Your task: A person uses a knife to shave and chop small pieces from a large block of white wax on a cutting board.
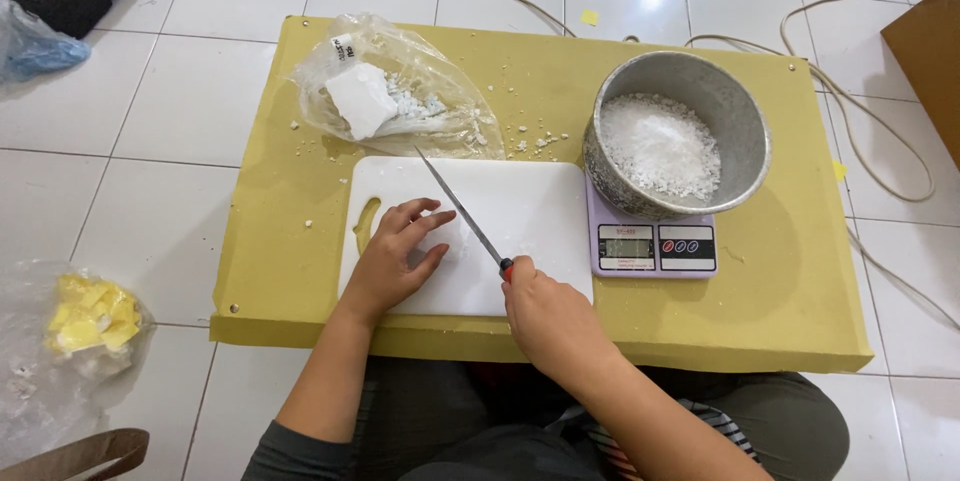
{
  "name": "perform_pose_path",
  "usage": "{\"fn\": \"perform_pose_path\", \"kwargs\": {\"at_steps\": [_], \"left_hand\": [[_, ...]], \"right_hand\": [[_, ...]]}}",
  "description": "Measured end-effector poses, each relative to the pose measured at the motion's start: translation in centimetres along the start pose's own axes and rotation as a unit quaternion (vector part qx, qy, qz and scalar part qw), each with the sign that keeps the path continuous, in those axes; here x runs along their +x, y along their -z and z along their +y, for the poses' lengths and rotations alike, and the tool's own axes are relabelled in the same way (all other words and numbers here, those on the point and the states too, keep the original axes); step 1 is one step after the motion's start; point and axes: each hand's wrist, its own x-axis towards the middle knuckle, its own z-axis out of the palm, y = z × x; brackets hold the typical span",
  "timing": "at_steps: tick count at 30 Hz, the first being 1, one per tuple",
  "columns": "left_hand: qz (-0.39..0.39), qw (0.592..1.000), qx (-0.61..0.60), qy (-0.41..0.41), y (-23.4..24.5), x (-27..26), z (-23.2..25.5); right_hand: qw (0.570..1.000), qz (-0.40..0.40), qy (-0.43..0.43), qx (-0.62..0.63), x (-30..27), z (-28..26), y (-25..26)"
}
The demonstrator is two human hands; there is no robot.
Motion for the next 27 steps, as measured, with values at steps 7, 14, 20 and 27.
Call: {"fn": "perform_pose_path", "kwargs": {"at_steps": [7, 14, 20, 27], "left_hand": [[-0.005, 1.0, -0.004, 0.004, 0.5, 0.2, 0.5], [0.002, 0.999, -0.03, 0.016, 0.6, 0.2, 0.7], [0.007, 0.999, -0.036, 0.015, 0.2, 0.2, 0.3], [0.01, 0.999, -0.035, 0.011, 0.3, 0.3, 0.4]], "right_hand": [[0.999, -0.021, 0.0, -0.033, 1.0, 0.4, -1.3], [0.998, -0.036, -0.015, -0.049, 1.6, 0.3, -0.9], [0.998, -0.044, -0.017, -0.04, 2.3, 0.5, -0.7], [0.997, -0.074, -0.012, 0.03, 3.1, 0.9, 1.2]]}}
